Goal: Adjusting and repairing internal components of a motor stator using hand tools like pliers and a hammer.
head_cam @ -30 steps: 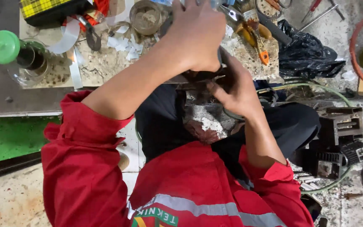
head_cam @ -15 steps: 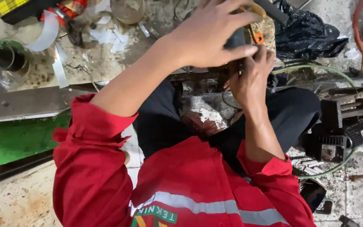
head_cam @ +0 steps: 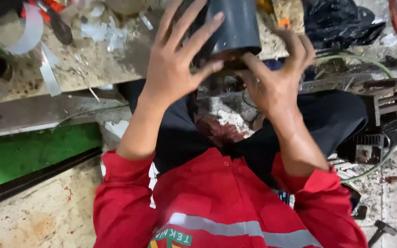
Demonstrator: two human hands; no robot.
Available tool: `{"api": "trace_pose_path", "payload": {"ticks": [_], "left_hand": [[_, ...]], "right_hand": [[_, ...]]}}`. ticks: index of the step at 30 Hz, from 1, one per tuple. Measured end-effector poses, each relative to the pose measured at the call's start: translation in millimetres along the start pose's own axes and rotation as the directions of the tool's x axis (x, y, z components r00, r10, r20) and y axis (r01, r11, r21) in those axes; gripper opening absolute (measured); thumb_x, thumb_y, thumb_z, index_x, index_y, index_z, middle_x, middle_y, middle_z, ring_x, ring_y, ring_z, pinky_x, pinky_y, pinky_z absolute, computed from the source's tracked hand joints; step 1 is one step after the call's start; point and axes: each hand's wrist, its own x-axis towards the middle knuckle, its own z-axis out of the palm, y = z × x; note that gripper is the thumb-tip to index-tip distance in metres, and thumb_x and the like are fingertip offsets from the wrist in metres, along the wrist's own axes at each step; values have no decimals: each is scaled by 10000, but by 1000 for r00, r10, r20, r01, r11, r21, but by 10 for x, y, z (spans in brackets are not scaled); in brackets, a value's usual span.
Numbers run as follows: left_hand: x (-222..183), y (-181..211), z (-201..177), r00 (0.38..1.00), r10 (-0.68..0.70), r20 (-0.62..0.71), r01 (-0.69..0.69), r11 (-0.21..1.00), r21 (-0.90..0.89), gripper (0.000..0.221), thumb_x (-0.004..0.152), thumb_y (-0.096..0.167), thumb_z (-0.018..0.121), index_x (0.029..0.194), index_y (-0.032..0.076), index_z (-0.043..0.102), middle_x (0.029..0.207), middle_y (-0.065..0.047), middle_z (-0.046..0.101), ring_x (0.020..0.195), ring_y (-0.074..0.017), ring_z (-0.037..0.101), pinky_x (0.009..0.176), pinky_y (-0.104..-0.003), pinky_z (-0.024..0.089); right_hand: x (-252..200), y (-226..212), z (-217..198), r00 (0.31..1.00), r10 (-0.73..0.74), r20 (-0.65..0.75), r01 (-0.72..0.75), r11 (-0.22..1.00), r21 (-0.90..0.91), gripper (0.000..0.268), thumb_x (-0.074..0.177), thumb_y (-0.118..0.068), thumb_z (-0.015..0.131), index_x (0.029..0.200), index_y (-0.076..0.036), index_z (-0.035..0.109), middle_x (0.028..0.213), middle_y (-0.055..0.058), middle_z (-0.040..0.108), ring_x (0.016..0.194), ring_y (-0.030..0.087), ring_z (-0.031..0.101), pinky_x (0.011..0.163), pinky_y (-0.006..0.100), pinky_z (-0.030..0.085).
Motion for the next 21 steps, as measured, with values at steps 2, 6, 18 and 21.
{"api": "trace_pose_path", "payload": {"ticks": [2,6,18,21], "left_hand": [[16,-3,-43,999,32,-18,-32,999,13,681,1131,477,939,1564,189,499,1582,-109,419,1500,-370,330,1296,-575,432],[42,15,-25,997,39,-64,-38,999,11,627,1070,196,1024,1501,139,573,1492,-132,525,1411,-356,463,1240,-526,440],[87,72,-121,995,93,20,-94,931,353,941,947,558,1237,1512,208,571,1436,-121,495,1305,-345,533,1093,-447,613],[124,68,-167,985,170,2,-162,935,317,765,1034,471,1164,1456,113,636,1421,-135,578,1274,-370,578,1098,-466,583]], "right_hand": [[81,43,-10,998,-21,67,20,1000,12,215,1164,-373,905,1199,-197,787,1578,121,230,1410,372,273,1108,641,460],[215,220,80,982,-164,93,173,981,-90,398,1122,-179,1127,1068,-130,736,1570,160,312,1421,379,305,1014,592,413],[41,317,186,976,-217,30,199,936,292,551,1161,-139,1033,1398,-110,536,1626,167,202,1541,447,280,1243,764,486],[115,422,232,982,-175,74,139,926,350,778,1135,52,934,1575,-81,306,1594,223,316,1475,526,398,1112,735,537]]}}
